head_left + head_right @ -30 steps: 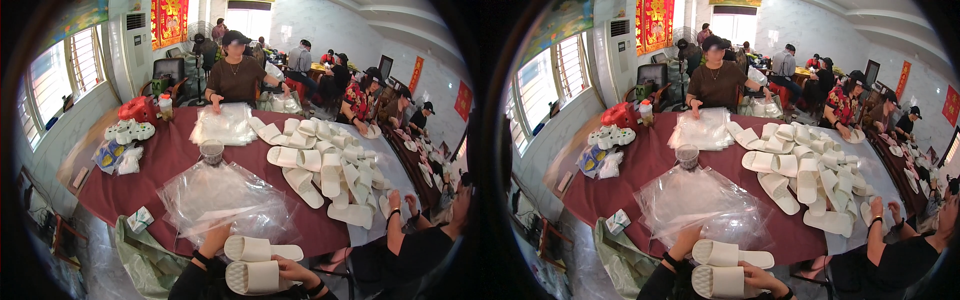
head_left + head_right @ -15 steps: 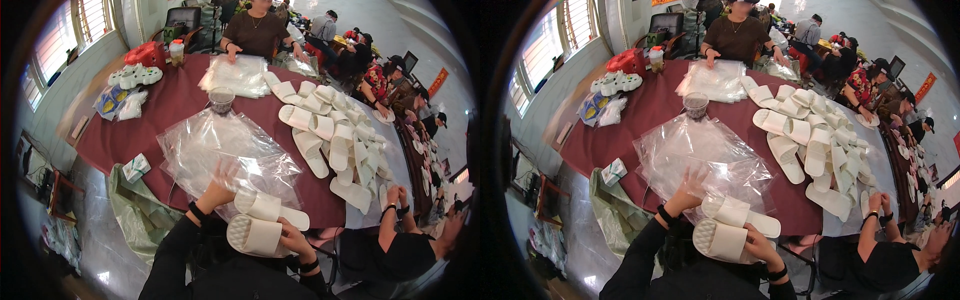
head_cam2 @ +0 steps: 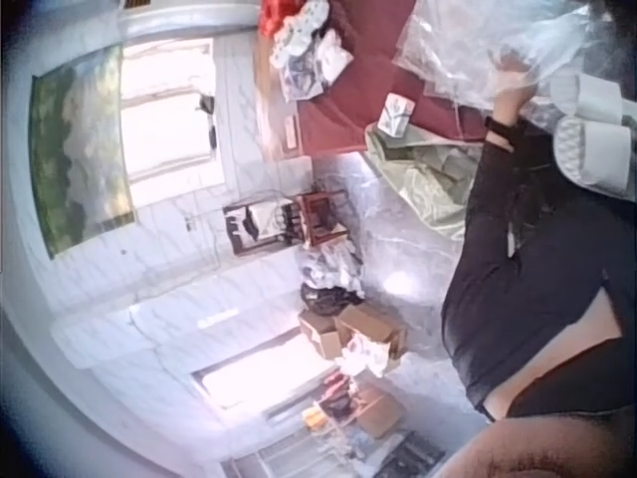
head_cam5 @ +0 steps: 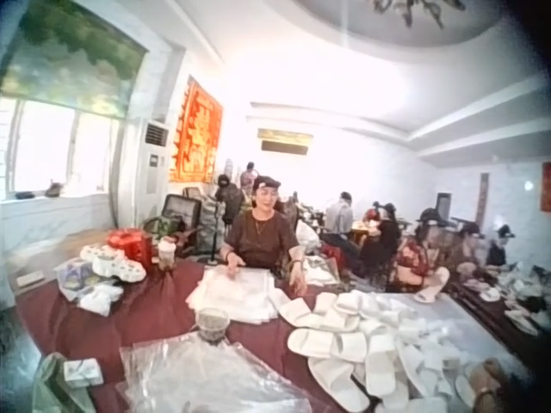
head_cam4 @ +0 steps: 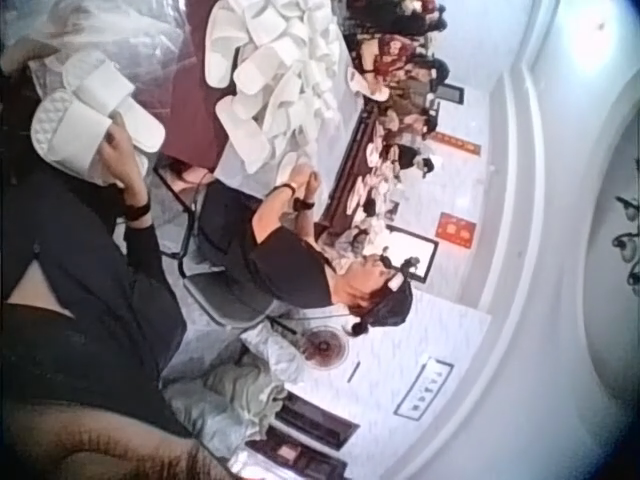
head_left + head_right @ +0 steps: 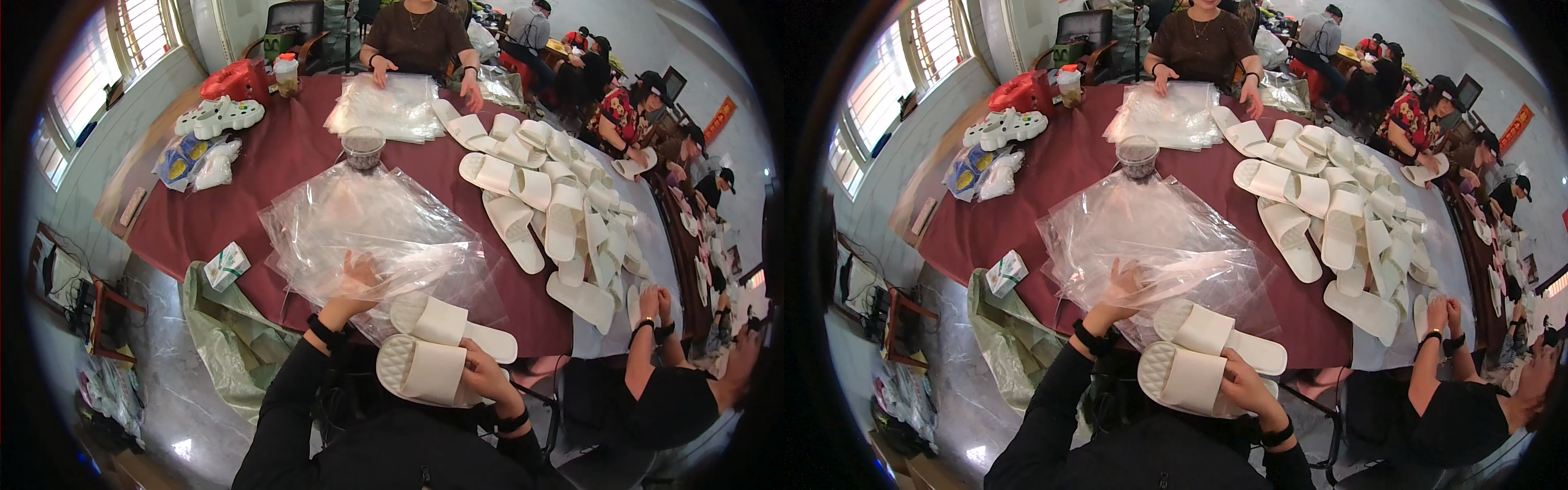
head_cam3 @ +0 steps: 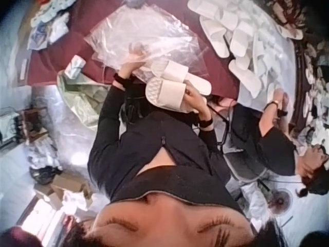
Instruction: The recorder is packing manufactured slippers into individual plastic bags and then placing them into a larger green collection bag.
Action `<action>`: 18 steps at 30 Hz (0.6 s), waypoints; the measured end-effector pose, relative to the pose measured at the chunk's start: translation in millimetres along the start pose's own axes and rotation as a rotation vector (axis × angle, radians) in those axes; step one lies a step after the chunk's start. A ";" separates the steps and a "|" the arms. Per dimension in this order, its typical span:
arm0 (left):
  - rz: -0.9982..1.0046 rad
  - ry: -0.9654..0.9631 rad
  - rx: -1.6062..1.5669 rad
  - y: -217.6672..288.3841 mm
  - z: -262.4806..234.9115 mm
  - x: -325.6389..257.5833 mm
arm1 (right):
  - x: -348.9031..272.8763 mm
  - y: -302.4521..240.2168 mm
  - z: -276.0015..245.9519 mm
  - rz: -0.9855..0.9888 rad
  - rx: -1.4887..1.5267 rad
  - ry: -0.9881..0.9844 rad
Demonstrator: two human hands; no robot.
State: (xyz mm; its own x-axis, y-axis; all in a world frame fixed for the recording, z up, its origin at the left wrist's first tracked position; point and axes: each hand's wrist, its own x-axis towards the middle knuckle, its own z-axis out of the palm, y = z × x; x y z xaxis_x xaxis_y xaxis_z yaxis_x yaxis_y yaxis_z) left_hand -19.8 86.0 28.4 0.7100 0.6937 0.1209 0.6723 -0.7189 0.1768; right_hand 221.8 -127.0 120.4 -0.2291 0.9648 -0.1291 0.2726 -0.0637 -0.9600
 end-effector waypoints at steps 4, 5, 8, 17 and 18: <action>-0.010 0.160 -0.132 -4.6 5.8 -1.1 | 1.0 -2.8 1.3 0.019 0.078 0.034; -0.007 0.158 -0.128 -5.6 9.1 -2.1 | 2.0 -1.4 2.7 0.021 0.114 0.054; 0.058 0.142 -0.085 -4.4 17.8 -4.7 | 8.2 11.8 5.9 -0.008 0.193 0.197; -0.014 -0.042 -0.503 48.5 -62.1 0.7 | 28.1 23.6 6.0 -0.118 -0.081 0.492; -0.011 -0.028 -0.489 48.8 -61.0 -2.6 | 30.2 17.2 9.7 -0.102 -0.099 0.557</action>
State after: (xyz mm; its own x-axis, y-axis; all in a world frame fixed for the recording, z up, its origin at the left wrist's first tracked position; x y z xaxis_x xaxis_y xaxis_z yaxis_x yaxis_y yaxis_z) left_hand -1.7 51.9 96.3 0.7136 0.6946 0.0910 0.5072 -0.6019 0.6168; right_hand 210.5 -101.4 97.7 0.2610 0.9552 0.1393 0.3674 0.0352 -0.9294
